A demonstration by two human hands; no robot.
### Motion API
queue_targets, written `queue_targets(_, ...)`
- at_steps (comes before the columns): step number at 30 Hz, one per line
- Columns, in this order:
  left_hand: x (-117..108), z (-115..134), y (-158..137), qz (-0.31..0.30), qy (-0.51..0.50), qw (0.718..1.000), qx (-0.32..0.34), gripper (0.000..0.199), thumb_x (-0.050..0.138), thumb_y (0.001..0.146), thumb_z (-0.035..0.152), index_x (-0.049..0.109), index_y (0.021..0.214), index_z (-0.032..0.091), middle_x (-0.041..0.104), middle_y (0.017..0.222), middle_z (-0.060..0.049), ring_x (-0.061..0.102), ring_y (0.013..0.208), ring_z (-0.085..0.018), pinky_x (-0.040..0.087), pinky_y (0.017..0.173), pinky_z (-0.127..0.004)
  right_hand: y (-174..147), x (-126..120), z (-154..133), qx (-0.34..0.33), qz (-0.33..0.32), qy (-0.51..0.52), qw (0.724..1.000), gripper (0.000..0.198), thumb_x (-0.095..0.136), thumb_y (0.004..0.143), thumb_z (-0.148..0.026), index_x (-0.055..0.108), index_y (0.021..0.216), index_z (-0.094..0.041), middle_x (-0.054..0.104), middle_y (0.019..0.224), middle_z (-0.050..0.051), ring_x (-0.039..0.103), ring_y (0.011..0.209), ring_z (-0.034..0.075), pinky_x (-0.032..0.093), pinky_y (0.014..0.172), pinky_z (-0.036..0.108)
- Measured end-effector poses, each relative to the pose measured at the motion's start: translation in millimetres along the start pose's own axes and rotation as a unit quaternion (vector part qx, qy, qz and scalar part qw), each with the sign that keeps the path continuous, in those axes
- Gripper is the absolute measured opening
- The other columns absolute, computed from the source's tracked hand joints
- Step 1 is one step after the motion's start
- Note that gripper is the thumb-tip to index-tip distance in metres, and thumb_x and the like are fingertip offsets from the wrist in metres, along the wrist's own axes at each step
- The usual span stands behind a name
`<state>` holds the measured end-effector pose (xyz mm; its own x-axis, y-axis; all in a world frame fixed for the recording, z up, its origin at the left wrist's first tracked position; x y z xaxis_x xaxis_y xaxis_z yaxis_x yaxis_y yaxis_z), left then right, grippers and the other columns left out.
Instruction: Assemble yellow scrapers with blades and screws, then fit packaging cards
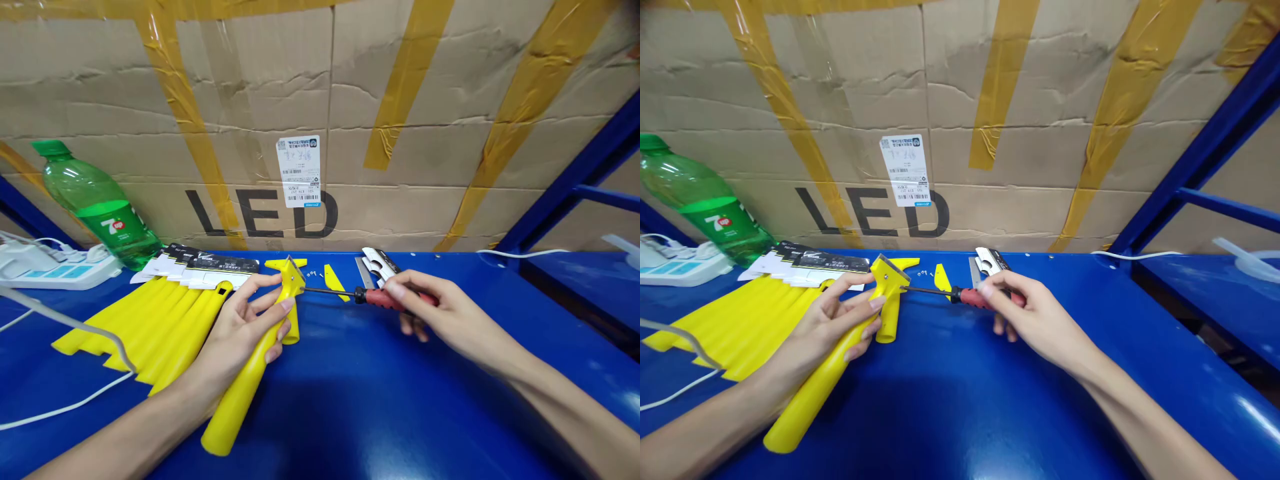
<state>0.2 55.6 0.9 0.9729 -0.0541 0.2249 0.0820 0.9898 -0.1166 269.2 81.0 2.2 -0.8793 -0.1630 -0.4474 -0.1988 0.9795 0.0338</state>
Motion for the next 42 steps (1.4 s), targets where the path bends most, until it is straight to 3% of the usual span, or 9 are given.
queue_targets(5,0.9,-2.5,2.5,-0.019,-0.011,1.000,-0.016,0.050,0.086,0.074,0.032,0.049,0.107,0.025,0.060,0.065,0.007,0.043,0.039,-0.003,0.036,0.034,-0.012,-2.7,-7.0,-5.3,-0.057,0.026,-0.007,0.998,0.041,0.080,0.076,-0.047,0.070,0.104,-0.020,0.069,0.076,0.002,0.057,0.053,0.012,0.049,0.049,0.024)
queue_targets(11,1.0,-4.4,3.7,-0.037,-0.014,0.999,-0.011,0.044,0.083,0.078,0.030,0.049,0.105,0.026,0.058,0.065,0.007,0.044,0.041,-0.004,0.035,0.034,-0.012,-0.8,-2.1,2.3,0.081,-0.027,0.048,0.995,0.047,0.065,0.085,-0.063,0.070,0.089,-0.016,0.067,0.070,0.004,0.046,0.037,0.007,0.035,0.033,0.021)
queue_targets(14,-0.5,-4.2,5.0,-0.036,-0.014,0.999,-0.021,0.043,0.082,0.079,0.029,0.049,0.106,0.026,0.061,0.070,0.005,0.050,0.048,-0.006,0.035,0.035,-0.011,-0.4,-6.3,-1.0,-0.034,-0.003,-0.040,0.999,0.039,0.071,0.083,-0.055,0.074,0.101,-0.019,0.070,0.075,0.005,0.059,0.051,0.013,0.048,0.046,0.025)
queue_targets(18,-1.3,-3.3,5.4,-0.048,-0.011,0.999,-0.023,0.044,0.082,0.079,0.031,0.049,0.108,0.026,0.058,0.065,0.006,0.049,0.045,-0.006,0.035,0.035,-0.012,-8.6,-8.3,-13.6,-0.249,0.037,-0.175,0.952,0.028,0.072,0.087,-0.038,0.079,0.110,-0.025,0.078,0.099,0.008,0.070,0.083,0.021,0.055,0.075,0.033)
queue_targets(22,-2.3,-3.3,4.5,-0.036,-0.021,0.999,-0.009,0.041,0.082,0.079,0.029,0.050,0.105,0.026,0.060,0.065,0.007,0.044,0.039,-0.003,0.034,0.034,-0.011,-6.9,-4.7,-9.9,-0.083,0.009,-0.124,0.989,0.036,0.068,0.088,-0.051,0.081,0.109,-0.024,0.077,0.080,0.007,0.046,0.047,0.010,0.033,0.043,0.025)
queue_targets(26,-1.0,-1.6,4.1,-0.041,-0.017,0.999,-0.012,0.040,0.081,0.080,0.029,0.050,0.105,0.026,0.060,0.064,0.007,0.044,0.038,-0.003,0.032,0.034,-0.011,-2.7,-1.3,0.8,0.086,-0.050,0.059,0.993,0.049,0.071,0.082,-0.059,0.080,0.108,-0.018,0.071,0.073,0.007,0.032,0.042,0.005,0.019,0.039,0.023)
queue_targets(29,0.5,0.9,4.1,-0.052,-0.012,0.999,-0.012,0.040,0.080,0.081,0.029,0.049,0.106,0.027,0.058,0.061,0.008,0.042,0.035,-0.003,0.033,0.034,-0.012,-0.1,-5.4,6.6,0.110,-0.061,0.108,0.986,0.045,0.071,0.083,-0.057,0.081,0.102,-0.017,0.071,0.075,0.008,0.032,0.041,0.004,0.017,0.039,0.022)
queue_targets(38,-6.1,-10.0,11.1,-0.059,-0.069,0.992,-0.090,0.053,0.086,0.074,0.031,0.047,0.110,0.027,0.063,0.067,0.003,0.059,0.053,-0.012,0.033,0.034,-0.010,-8.2,-20.6,-20.4,-0.121,0.116,-0.055,0.984,0.022,0.081,0.073,-0.038,0.085,0.092,-0.029,0.071,0.056,0.002,0.045,0.041,0.008,0.029,0.036,0.020)
queue_targets(42,-5.2,-12.1,12.0,-0.069,-0.111,0.985,-0.109,0.055,0.089,0.070,0.028,0.048,0.108,0.026,0.064,0.074,0.002,0.059,0.052,-0.010,0.033,0.032,-0.010,-9.3,-18.9,-21.3,-0.157,0.141,-0.069,0.975,0.022,0.082,0.072,-0.033,0.084,0.094,-0.031,0.080,0.077,0.004,0.070,0.060,0.018,0.054,0.051,0.023)
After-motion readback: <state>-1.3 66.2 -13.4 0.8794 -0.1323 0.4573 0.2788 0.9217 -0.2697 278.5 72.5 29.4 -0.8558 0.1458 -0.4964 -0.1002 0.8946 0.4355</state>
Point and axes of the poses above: each hand's wrist, its own y-axis towards the middle knuckle, its own x-axis out of the palm, z = x × y, the point moved 3 cm from there along y, towards the middle knuckle
